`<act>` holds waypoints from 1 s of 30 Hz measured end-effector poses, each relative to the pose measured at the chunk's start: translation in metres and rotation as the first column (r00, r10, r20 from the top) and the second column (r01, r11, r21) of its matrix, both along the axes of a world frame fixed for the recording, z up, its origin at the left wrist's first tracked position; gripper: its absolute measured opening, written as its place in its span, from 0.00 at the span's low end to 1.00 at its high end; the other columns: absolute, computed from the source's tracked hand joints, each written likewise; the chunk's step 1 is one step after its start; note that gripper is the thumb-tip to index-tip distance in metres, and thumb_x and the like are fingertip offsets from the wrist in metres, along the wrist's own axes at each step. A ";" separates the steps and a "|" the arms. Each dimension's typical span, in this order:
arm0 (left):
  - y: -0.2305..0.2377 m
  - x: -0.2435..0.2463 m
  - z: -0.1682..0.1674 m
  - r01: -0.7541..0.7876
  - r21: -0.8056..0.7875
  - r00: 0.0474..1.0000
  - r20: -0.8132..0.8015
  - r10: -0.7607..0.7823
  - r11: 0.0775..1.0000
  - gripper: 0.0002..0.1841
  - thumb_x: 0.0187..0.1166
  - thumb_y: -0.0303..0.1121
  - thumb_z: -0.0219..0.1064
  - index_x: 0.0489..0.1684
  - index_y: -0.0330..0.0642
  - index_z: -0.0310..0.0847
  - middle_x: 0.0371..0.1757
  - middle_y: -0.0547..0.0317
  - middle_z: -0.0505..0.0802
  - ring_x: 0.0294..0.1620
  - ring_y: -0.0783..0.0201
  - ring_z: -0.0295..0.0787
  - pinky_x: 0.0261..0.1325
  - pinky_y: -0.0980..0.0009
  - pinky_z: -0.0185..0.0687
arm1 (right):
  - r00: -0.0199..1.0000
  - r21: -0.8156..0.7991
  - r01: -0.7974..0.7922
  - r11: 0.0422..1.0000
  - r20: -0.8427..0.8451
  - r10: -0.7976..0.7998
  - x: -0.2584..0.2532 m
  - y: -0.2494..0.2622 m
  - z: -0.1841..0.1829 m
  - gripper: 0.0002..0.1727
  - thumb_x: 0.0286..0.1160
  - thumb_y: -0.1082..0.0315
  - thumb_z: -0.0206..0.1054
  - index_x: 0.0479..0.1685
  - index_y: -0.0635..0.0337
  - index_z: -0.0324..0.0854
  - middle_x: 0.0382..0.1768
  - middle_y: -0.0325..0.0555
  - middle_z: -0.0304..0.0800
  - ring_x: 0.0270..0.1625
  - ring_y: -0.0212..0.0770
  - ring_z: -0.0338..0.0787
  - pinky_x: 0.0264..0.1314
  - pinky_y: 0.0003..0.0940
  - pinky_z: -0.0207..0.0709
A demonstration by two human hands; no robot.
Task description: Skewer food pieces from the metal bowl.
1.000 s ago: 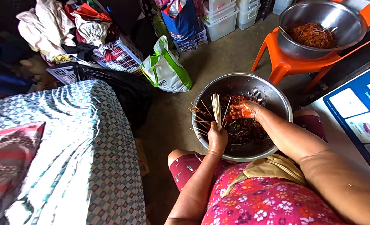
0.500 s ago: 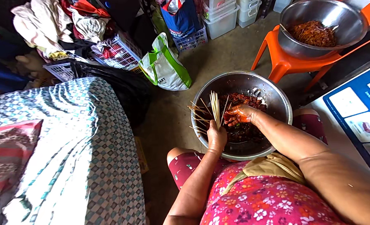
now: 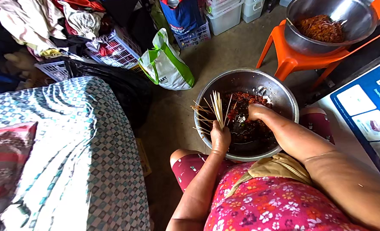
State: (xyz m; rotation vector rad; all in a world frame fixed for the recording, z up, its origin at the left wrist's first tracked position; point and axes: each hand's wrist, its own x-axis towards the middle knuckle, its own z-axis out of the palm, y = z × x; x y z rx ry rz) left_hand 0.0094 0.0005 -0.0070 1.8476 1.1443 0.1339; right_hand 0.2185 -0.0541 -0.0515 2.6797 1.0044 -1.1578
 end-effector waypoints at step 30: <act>-0.001 0.003 0.010 0.153 0.053 0.981 -0.132 -0.145 0.987 0.12 0.85 0.33 0.61 0.53 0.32 0.82 0.42 0.45 0.90 0.46 0.52 0.89 0.55 0.52 0.82 | 0.359 0.314 0.933 0.177 -0.856 -0.372 0.008 0.009 -0.010 0.20 0.77 0.83 0.62 0.68 0.67 0.71 0.56 0.59 0.82 0.39 0.47 0.90 0.42 0.45 0.89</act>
